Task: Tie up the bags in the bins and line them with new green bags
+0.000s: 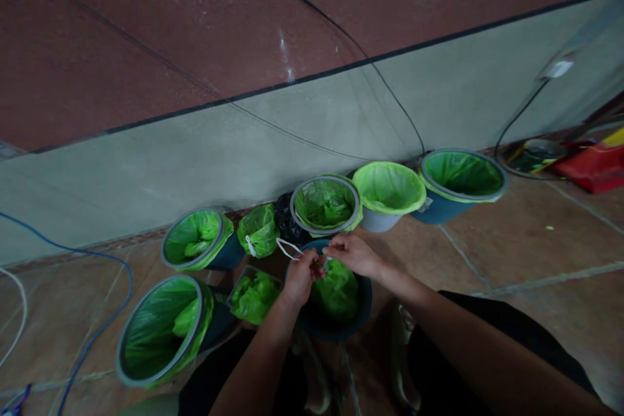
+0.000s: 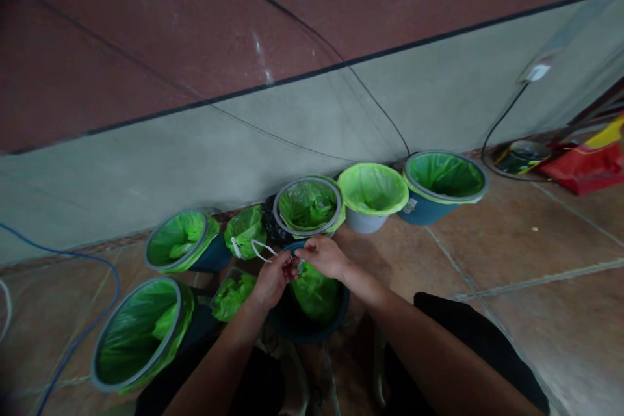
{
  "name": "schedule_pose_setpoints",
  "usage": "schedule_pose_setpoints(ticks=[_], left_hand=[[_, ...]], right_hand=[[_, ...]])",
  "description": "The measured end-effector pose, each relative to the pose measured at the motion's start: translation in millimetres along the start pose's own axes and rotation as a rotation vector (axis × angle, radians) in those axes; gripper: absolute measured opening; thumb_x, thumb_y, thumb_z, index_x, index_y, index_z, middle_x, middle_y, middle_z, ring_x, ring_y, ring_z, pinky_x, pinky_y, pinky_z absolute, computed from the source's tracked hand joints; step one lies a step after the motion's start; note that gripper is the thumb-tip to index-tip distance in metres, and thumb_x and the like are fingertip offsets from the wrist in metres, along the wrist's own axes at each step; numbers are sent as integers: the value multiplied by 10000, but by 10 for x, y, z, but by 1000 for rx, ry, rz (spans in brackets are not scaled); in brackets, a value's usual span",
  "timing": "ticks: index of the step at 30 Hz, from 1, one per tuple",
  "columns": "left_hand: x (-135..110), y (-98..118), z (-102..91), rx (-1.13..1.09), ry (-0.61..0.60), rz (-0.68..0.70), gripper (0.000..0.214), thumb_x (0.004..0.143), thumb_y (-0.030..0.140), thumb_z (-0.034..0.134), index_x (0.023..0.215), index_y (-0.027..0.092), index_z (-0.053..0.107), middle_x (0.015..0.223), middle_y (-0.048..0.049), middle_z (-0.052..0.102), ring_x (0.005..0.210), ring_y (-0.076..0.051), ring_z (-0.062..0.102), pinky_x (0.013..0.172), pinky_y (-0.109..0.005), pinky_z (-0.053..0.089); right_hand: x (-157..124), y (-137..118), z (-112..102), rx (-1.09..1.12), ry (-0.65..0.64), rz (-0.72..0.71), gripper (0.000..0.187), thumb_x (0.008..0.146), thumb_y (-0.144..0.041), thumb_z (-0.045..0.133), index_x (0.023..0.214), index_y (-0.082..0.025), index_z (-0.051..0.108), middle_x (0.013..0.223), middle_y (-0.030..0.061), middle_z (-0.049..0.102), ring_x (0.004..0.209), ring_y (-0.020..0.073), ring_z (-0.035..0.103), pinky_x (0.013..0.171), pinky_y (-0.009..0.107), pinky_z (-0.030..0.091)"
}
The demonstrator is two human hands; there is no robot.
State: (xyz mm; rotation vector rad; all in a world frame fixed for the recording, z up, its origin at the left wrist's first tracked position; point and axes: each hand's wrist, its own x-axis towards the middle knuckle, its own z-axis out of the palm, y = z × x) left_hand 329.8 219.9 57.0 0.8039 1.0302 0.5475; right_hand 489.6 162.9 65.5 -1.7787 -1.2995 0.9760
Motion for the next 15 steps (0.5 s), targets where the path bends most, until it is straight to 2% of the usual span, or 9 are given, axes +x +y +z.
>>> schedule_pose_setpoints(ticks=[3, 6, 8, 12, 15], left_hand=[[13, -36, -24, 4, -36, -36, 407, 611, 492, 827, 663, 166, 588, 627, 20, 629, 479, -78, 519, 508, -241, 447], [10, -68, -26, 27, -72, -41, 441, 603, 523, 840, 658, 161, 593, 603, 27, 602, 480, -75, 507, 500, -236, 436], [3, -86, -21, 49, -89, -41, 449, 606, 531, 842, 671, 158, 601, 602, 25, 597, 486, -76, 507, 503, -237, 436], [1, -99, -23, 86, -29, -38, 443, 604, 523, 838, 656, 166, 581, 603, 25, 596, 486, -80, 501, 507, -244, 437], [4, -82, -32, 101, -27, -19, 364, 611, 442, 828, 654, 165, 596, 601, 29, 595, 505, -84, 510, 541, -247, 449]], right_hand=[[-18, -38, 30, 108, -59, 14, 408, 828, -540, 597, 644, -177, 569, 597, -36, 494, 587, 110, 441, 571, 248, 336], [-48, -93, 26, 160, -123, 55, 376, 868, -500, 566, 667, -183, 567, 599, -33, 518, 573, 110, 449, 564, 240, 354], [-64, -124, -4, 24, -119, 77, 324, 874, -433, 588, 669, -183, 584, 610, -23, 545, 585, 113, 475, 573, 239, 353], [-79, -163, -88, -431, -17, 103, 226, 848, -355, 658, 699, -187, 678, 694, 25, 645, 684, 149, 571, 606, 259, 330], [-70, -162, -124, -427, -42, 95, 191, 843, -337, 662, 752, -181, 726, 730, 35, 687, 703, 151, 602, 613, 254, 346]])
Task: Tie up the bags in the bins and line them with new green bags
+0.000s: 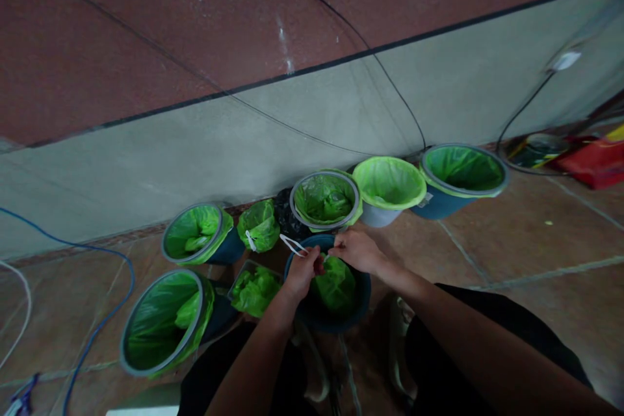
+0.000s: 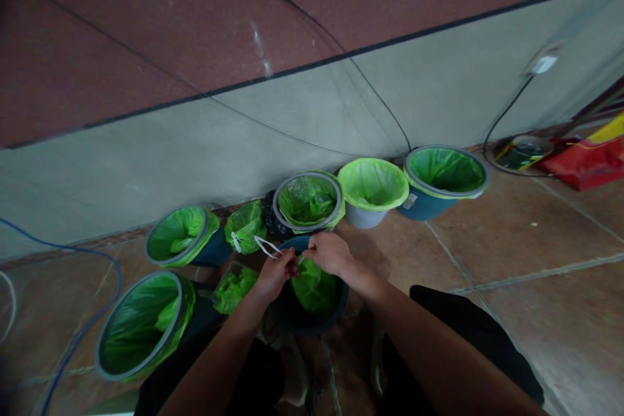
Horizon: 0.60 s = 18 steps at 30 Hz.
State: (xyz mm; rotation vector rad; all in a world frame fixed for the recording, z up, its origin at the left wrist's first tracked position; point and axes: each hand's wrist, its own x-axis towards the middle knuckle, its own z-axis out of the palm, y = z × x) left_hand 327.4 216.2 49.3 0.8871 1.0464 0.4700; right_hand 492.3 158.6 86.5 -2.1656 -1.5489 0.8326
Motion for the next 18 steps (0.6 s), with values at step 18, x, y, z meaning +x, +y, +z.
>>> schedule_pose_setpoints(ticks=[18], left_hand=[[36, -35, 46, 412, -185, 276, 139, 767, 285, 695, 673, 201, 635, 597, 25, 565, 570, -136, 531, 596, -252, 418]], right_hand=[[71, 47, 57, 390, 16, -107, 348, 815, -60, 438, 1028, -157, 696, 1010, 70, 733, 856, 151, 644, 768, 249, 469]])
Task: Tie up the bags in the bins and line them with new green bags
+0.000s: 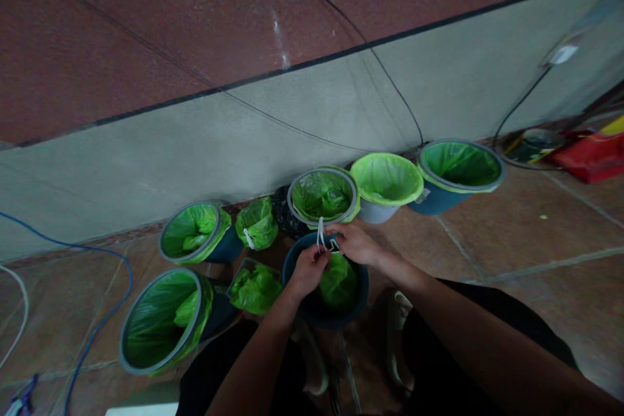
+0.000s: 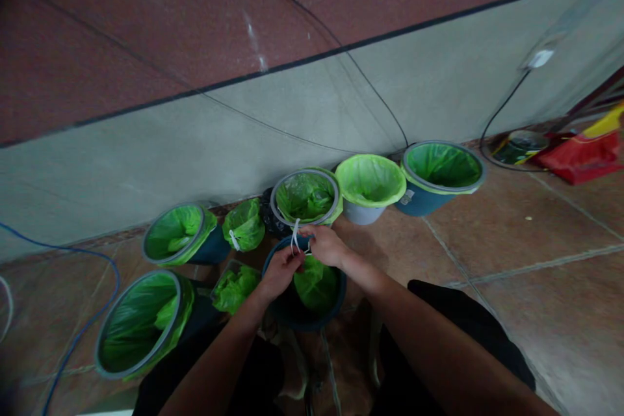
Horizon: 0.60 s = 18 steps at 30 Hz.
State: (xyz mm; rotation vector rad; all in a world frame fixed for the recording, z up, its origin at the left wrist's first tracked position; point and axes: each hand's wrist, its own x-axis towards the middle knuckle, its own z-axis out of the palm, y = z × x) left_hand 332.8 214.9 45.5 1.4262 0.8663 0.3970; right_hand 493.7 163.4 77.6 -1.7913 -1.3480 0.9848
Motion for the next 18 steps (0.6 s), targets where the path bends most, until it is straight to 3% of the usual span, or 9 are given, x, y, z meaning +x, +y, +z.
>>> schedule_pose_setpoints(ticks=[4, 8, 12, 15, 18], left_hand=[[-2, 1, -5, -5, -42, 36, 67, 789, 259, 674, 758, 200, 666, 673, 5, 619, 612, -145, 562, 620, -260, 448], [14, -25, 4, -23, 48, 4, 72, 772, 244, 682, 732, 197, 643, 647, 7, 630, 579, -141, 578, 598, -257, 455], [-10, -1, -1, -183, 124, -165, 87, 705, 236, 712, 728, 189, 643, 645, -2, 666, 568, -151, 619, 609, -279, 496], [-46, 38, -21, -322, 119, -262, 130, 648, 241, 743, 723, 169, 666, 668, -25, 694, 605, -162, 648, 639, -288, 501], [-59, 40, -37, -331, 153, -232, 133, 580, 204, 769, 671, 152, 686, 658, -22, 691, 619, -136, 623, 658, -263, 469]], right_hand=[[-77, -30, 56, -213, -227, -89, 382, 724, -1, 490, 991, -166, 709, 953, 49, 737, 829, 151, 633, 749, 234, 450], [-90, -94, 21, -344, -187, -38, 264, 807, -67, 528, 921, -164, 745, 868, 58, 745, 788, 161, 633, 692, 241, 418], [-86, -142, -50, -357, -125, -19, 208, 850, -165, 568, 823, -166, 774, 797, 55, 746, 725, 154, 622, 661, 249, 398], [-98, -120, -55, -323, -188, 20, 199, 837, -195, 593, 750, -171, 770, 685, 27, 711, 622, 130, 580, 590, 239, 367], [-104, -51, -30, -263, -259, 52, 164, 797, -186, 619, 714, -185, 760, 630, 3, 688, 572, 118, 557, 550, 226, 357]])
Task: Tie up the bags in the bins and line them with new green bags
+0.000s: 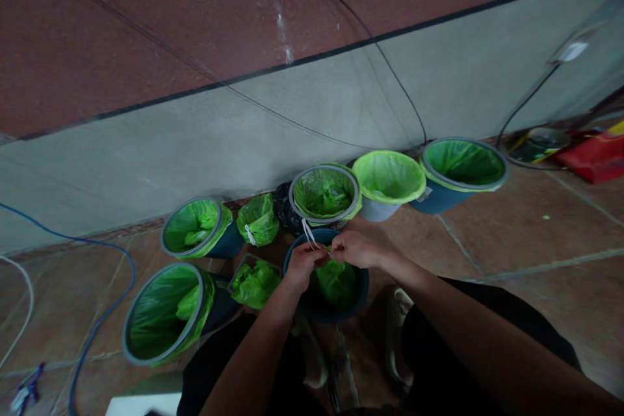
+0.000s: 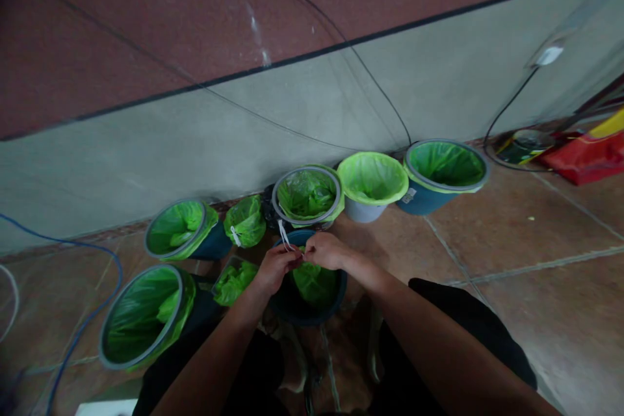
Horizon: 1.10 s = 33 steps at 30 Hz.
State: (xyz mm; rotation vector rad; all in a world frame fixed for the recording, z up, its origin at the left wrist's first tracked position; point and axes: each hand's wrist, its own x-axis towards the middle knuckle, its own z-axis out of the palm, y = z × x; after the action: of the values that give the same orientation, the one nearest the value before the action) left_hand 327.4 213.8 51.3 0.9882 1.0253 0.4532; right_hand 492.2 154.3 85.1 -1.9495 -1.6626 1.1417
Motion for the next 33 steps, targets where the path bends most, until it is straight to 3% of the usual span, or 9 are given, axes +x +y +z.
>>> schedule_pose_setpoints(ticks=[4, 11, 17, 21, 27, 30, 33], left_hand=[[40, -41, -10, 98, 33, 141, 113, 546, 136, 761, 629, 159, 688, 616, 6, 664, 611, -126, 582, 657, -251, 431], [98, -45, -36, 401, 27, 333, 137, 639, 57, 637, 622, 191, 664, 585, 33, 594, 583, -127, 519, 624, -250, 390], [77, -27, -6, 399, 103, 452, 201, 679, 31, 605, 719, 209, 688, 763, 0, 664, 772, -161, 598, 773, -261, 439], [43, -13, 33, 378, 109, 437, 161, 707, 69, 631, 745, 212, 691, 775, 4, 666, 754, -156, 596, 758, -253, 439], [7, -1, 45, 406, 72, 413, 79, 737, 131, 656, 713, 203, 674, 688, 20, 640, 630, -129, 549, 652, -244, 412], [16, -5, 32, 393, 71, 401, 54, 730, 180, 694, 683, 197, 673, 652, 16, 635, 613, -126, 540, 632, -243, 407], [40, -14, 19, 317, 51, 344, 78, 697, 205, 725, 643, 188, 671, 620, 12, 632, 588, -118, 529, 615, -239, 408]], right_hand=[[12, 49, 22, -6, -26, -34, 158, 753, -136, 621, 711, -192, 762, 652, 0, 704, 609, 127, 581, 572, 225, 374], [-6, -3, -29, -142, 9, -26, 175, 808, -179, 610, 773, -191, 781, 698, 23, 713, 602, 133, 552, 577, 248, 352], [27, 9, 12, -120, 70, -48, 286, 860, -102, 515, 896, -187, 786, 893, 51, 763, 804, 164, 645, 724, 241, 431], [46, -3, 32, -7, 71, -14, 309, 904, -136, 477, 965, -178, 777, 943, 66, 764, 814, 163, 644, 722, 243, 450], [83, 76, 52, 189, 34, -46, 248, 885, -250, 548, 812, -145, 761, 657, -4, 635, 616, 122, 515, 593, 237, 383], [90, 83, 50, 194, 28, -13, 242, 881, -264, 563, 782, -142, 746, 625, -20, 595, 590, 112, 487, 570, 234, 360], [66, 43, 33, 77, 34, 9, 232, 906, -238, 545, 825, -144, 740, 695, 6, 651, 640, 129, 543, 592, 238, 382]])
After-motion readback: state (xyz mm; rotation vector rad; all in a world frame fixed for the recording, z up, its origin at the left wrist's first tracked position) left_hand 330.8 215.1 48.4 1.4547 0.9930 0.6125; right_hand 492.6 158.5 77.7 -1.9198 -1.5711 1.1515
